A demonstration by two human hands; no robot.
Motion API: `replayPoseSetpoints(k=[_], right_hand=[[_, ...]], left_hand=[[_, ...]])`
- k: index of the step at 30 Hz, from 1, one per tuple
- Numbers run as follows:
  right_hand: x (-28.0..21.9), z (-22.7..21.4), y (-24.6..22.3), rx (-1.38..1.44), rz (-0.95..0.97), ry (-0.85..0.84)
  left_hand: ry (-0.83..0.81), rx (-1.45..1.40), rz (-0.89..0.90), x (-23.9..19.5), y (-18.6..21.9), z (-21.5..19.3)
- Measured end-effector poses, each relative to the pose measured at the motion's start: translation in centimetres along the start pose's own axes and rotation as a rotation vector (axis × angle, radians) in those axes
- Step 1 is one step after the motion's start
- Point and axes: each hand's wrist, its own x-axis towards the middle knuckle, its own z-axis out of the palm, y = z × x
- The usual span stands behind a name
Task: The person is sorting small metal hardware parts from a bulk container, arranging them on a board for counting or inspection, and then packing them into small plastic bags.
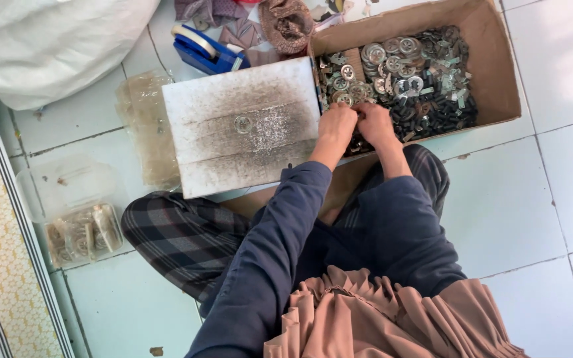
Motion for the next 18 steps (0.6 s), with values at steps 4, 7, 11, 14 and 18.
replayPoseSetpoints(k=[4,7,11,14,18], right_hand=[[-1.5,-2.1,-5.7,-0.049,0.068,-0.107],[-1.5,-2.1,-6.6,-0.064,0.112,-0.139],[-1.3,-2.9,-7.3,0.009,0.210,-0.174],[-2.1,-4.8,-9.9,-0.003,0.206,-0.210],[-2.0,-4.4,-10.4,-0.055,0.182,-0.232]], left_hand=[[-0.084,0.200,-0.041,1.6,0.2,4.5],[-0.163,0.368,0.025,2.1,-0.3,5.4],[-0.184,0.383,-0.007,1.9,0.0,4.6],[-0.151,0.379,-0.031,1.0,0.4,3.1],[-0.161,0.359,-0.075,1.0,0.7,3.6]])
